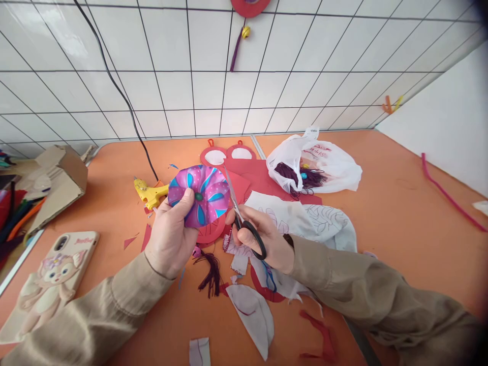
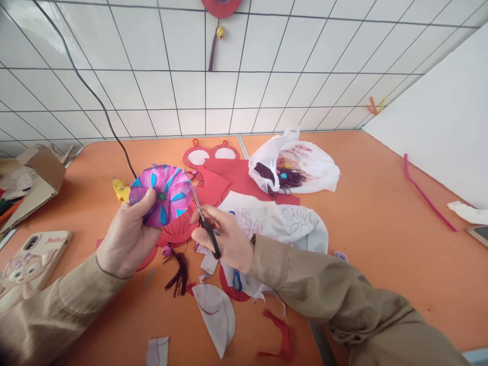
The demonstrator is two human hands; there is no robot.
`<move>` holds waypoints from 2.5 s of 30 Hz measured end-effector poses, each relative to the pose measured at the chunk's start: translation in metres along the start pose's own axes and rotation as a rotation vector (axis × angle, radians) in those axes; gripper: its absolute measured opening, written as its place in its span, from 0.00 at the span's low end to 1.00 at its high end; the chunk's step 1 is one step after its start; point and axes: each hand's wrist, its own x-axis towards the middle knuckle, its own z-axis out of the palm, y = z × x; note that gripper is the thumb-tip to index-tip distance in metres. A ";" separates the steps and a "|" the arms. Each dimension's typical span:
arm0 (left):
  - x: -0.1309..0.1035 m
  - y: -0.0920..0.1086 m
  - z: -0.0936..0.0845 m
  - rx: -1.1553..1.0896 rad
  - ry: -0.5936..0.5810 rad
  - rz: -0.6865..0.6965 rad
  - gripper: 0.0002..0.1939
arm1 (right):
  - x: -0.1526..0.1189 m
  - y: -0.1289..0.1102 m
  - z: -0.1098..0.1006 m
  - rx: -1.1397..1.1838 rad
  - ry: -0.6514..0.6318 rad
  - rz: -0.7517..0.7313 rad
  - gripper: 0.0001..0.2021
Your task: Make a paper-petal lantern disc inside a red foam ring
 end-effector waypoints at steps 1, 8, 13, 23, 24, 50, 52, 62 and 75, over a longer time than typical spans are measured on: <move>0.000 0.000 0.000 0.003 -0.002 0.005 0.03 | 0.000 0.000 0.000 0.002 0.000 -0.002 0.28; 0.000 0.000 0.000 0.007 -0.016 -0.001 0.02 | 0.000 -0.004 0.000 -0.023 0.011 -0.017 0.28; -0.001 0.001 -0.001 0.014 -0.021 0.007 0.02 | 0.000 -0.004 0.000 -0.042 0.018 -0.025 0.27; 0.000 0.002 -0.001 0.027 -0.013 0.010 0.02 | 0.000 -0.008 0.000 -0.026 0.012 -0.015 0.26; 0.000 0.003 0.000 0.027 -0.011 0.012 0.02 | 0.000 -0.008 0.000 -0.027 0.011 -0.011 0.27; 0.002 0.008 -0.001 0.065 -0.004 0.045 0.04 | 0.000 -0.010 0.001 0.030 -0.017 0.044 0.26; 0.001 0.009 0.000 0.074 0.001 0.052 0.05 | 0.000 -0.010 0.001 0.030 -0.014 0.046 0.26; 0.002 0.013 0.003 0.131 -0.002 0.079 0.01 | 0.000 -0.008 0.001 0.063 -0.021 0.071 0.25; 0.003 0.020 0.005 0.189 -0.021 0.031 0.05 | -0.003 -0.009 -0.005 0.130 -0.148 0.056 0.28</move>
